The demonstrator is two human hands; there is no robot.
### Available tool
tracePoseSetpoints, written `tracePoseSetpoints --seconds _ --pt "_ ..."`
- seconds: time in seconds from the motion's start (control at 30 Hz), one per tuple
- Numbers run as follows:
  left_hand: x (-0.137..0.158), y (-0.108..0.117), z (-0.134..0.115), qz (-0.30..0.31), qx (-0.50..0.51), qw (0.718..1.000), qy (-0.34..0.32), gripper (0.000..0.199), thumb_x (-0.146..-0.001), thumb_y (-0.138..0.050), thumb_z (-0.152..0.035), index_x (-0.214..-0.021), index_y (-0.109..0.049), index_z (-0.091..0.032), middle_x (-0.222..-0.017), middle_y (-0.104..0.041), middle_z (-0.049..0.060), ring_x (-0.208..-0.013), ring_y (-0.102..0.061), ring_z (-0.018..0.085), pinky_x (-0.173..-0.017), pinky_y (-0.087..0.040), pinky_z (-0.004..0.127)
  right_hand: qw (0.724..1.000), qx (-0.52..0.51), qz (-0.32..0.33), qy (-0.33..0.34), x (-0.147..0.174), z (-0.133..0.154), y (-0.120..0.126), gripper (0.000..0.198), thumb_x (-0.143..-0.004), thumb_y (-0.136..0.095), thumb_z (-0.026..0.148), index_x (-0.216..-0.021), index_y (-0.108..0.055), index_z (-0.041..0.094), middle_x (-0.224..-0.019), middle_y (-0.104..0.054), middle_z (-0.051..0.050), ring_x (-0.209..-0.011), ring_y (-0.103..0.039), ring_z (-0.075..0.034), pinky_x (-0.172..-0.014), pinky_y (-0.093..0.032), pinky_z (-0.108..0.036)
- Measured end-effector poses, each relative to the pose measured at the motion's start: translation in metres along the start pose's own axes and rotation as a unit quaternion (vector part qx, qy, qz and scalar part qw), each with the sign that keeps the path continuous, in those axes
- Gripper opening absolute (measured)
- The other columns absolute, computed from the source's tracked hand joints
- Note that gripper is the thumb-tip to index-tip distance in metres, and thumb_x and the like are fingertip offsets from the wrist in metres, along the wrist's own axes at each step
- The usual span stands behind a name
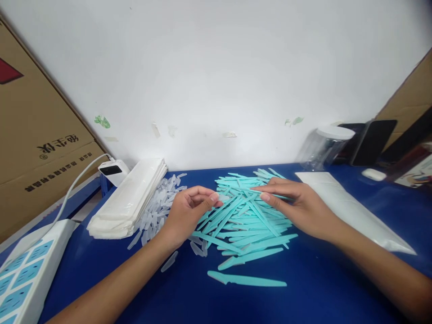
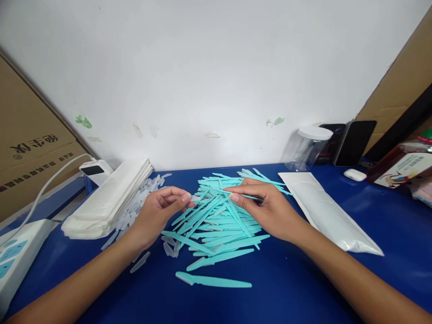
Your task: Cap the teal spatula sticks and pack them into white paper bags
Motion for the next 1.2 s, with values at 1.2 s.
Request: tracePoseSetpoints --seconds 1.2 --pt "0.012 -0.019 -0.006 0.109 -0.109 0.988 -0.034 0.03 -0.099 -0.08 -0.051 -0.107 -0.079 -0.022 -0.088 -0.087 0.005 -0.089 -0.084 0.026 -0.088 -0.063 0.038 0.991 -0.021 0.123 0.038 0.012 0.008 -0.019 0.032 -0.105 -0.072 0.044 -0.134 -0.084 0.037 -0.085 -0.065 -0.003 -0.076 -0.062 -0.018 -0.063 -0.048 -0.031"
Point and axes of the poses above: each hand's wrist, its own x-axis away from the middle knuckle, its own y-axis out of the back of the hand, z = x × y, the point moved 6 cm from there along -x, towards the middle knuckle
